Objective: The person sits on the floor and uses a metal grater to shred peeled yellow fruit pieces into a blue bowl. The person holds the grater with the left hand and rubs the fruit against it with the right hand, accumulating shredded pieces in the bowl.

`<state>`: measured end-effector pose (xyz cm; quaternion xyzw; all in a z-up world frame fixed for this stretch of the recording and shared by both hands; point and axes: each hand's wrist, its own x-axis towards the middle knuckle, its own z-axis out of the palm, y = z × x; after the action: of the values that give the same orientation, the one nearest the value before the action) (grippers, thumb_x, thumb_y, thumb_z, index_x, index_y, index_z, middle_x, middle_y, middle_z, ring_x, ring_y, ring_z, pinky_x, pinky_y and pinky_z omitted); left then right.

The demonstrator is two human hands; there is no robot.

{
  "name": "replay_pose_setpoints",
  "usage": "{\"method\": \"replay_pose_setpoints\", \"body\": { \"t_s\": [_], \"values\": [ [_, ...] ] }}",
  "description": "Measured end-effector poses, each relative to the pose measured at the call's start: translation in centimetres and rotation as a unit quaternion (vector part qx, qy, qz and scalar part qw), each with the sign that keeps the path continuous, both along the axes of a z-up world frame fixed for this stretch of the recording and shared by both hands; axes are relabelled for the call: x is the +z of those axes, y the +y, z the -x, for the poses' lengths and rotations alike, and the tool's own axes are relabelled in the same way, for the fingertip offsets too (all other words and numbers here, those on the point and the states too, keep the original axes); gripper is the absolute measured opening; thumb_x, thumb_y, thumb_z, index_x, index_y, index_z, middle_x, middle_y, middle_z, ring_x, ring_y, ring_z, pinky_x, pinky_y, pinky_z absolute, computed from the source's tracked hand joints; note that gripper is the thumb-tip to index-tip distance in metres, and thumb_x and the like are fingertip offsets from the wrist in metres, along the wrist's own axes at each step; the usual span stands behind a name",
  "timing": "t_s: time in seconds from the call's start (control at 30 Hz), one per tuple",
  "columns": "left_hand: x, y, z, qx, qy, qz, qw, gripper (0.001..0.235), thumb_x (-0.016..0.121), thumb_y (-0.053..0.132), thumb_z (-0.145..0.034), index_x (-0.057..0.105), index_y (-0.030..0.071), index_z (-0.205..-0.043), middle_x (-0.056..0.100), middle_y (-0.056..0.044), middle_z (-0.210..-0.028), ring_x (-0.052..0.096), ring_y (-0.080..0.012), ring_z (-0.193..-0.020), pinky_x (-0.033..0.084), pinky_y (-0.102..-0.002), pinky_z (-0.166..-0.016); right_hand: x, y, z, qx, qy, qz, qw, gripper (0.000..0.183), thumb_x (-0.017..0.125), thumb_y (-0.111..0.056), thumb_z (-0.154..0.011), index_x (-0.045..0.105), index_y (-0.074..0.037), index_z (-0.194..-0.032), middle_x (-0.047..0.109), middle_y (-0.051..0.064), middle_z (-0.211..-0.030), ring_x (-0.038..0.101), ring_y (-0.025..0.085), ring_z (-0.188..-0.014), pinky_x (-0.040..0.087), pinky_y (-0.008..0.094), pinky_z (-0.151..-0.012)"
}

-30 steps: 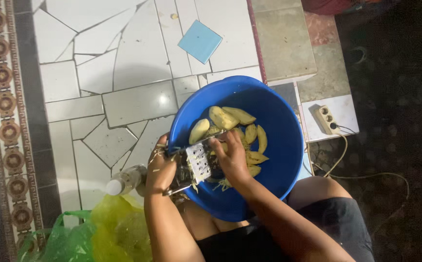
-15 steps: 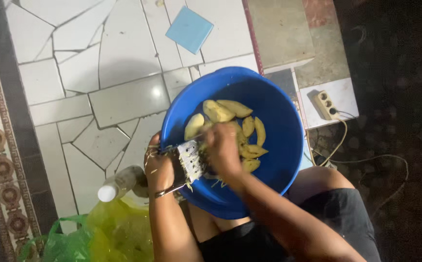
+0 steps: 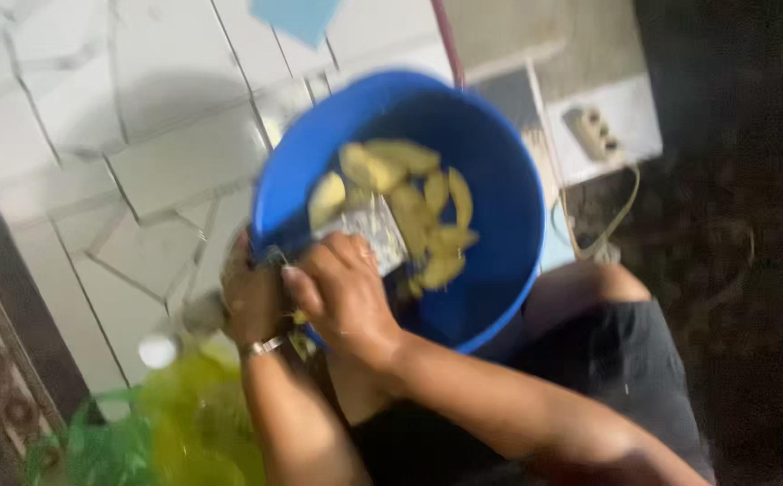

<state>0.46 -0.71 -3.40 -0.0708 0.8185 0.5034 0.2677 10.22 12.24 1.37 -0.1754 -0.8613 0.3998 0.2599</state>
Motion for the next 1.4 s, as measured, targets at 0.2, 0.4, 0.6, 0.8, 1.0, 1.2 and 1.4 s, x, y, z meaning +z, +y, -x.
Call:
{"method": "replay_pose_setpoints", "body": {
  "t_s": [0.2, 0.4, 0.6, 0.8, 1.0, 1.2, 1.4],
  "values": [
    [-0.7, 0.2, 0.6, 0.082, -0.003, -0.191, 0.978, 0.050, 0.062, -0.004, -0.085, 0.063, 0.002, -0.135, 0.071, -0.013, -0.122, 0.068, -0.0160, -0.104, 0.054, -0.028, -0.092, -3.2, 3.9, 0.7, -0.138, -0.163, -0.023, 0.977, 0.011, 0.067, -0.013, -0.094, 0.063, -0.003, -0.093, 0.062, 0.022, -0.094, 0.057, 0.046, -0.091, 0.044, 0.054, -0.080],
    [-1.0, -0.3, 0.9, 0.037, -0.027, -0.176, 0.983, 0.043, 0.060, 0.002, -0.091, 0.066, 0.004, -0.133, 0.073, -0.010, -0.117, 0.069, -0.0157, -0.099, 0.055, -0.028, -0.087, -1.7, 0.4, -0.5, -0.077, -0.123, 0.013, 0.989, 0.013, 0.064, -0.018, -0.096, 0.064, -0.006, -0.089, 0.063, 0.018, -0.089, 0.057, 0.041, -0.091, 0.044, 0.053, -0.083],
    [-0.7, -0.3, 0.6, -0.019, 0.023, -0.066, 0.997, 0.045, 0.063, 0.004, -0.087, 0.066, 0.007, -0.132, 0.075, -0.007, -0.113, 0.069, -0.0163, -0.096, 0.052, -0.030, -0.085, -3.3, 1.1, -0.5, -0.137, -0.203, 0.066, 0.967, 0.017, 0.059, -0.021, -0.099, 0.067, -0.006, -0.094, 0.065, 0.019, -0.095, 0.060, 0.040, -0.092, 0.047, 0.049, -0.085],
    [0.8, 2.0, 1.0, 0.064, -0.008, -0.083, 0.994, 0.033, 0.064, 0.008, -0.091, 0.071, 0.007, -0.123, 0.077, -0.006, -0.108, 0.069, -0.0143, -0.095, 0.054, -0.030, -0.085, -2.6, 6.6, -3.7, -0.028, -0.152, 0.513, 0.844, 0.051, 0.058, -0.022, -0.096, 0.046, -0.009, -0.144, 0.058, 0.022, -0.136, 0.057, 0.029, -0.119, 0.047, 0.038, -0.101],
    [3.5, 2.3, 0.9, 0.036, 0.002, -0.141, 0.989, 0.037, 0.059, 0.005, -0.084, 0.074, 0.009, -0.118, 0.079, -0.006, -0.102, 0.071, -0.0140, -0.092, 0.054, -0.030, -0.083, 0.4, 5.8, -5.0, -0.006, -0.280, 0.178, 0.943, 0.056, 0.063, -0.010, -0.093, 0.050, -0.003, -0.147, 0.059, 0.020, -0.138, 0.060, 0.024, -0.123, 0.048, 0.035, -0.103],
    [5.1, 2.7, 1.3, 0.055, -0.098, -0.094, 0.989, 0.036, 0.063, 0.011, -0.090, 0.074, 0.014, -0.124, 0.072, -0.015, -0.096, 0.060, -0.0216, -0.074, 0.046, -0.039, -0.069, 0.3, 6.5, -5.0, -0.051, -0.256, 0.218, 0.941, 0.050, 0.070, -0.016, -0.089, 0.057, -0.001, -0.134, 0.072, 0.020, -0.118, 0.071, 0.030, -0.106, 0.055, 0.036, -0.091],
    [4.5, 2.8, 1.3, -0.001, 0.062, -0.057, 0.996, 0.033, 0.066, 0.013, -0.087, 0.072, 0.010, -0.119, 0.077, -0.008, -0.105, 0.070, -0.0169, -0.097, 0.052, -0.031, -0.087, 1.2, 6.4, -3.2, -0.057, -0.220, 0.004, 0.974, 0.039, 0.072, -0.022, -0.095, 0.062, 0.000, -0.126, 0.070, 0.025, -0.116, 0.070, 0.039, -0.104, 0.055, 0.041, -0.086]
  ]
}}
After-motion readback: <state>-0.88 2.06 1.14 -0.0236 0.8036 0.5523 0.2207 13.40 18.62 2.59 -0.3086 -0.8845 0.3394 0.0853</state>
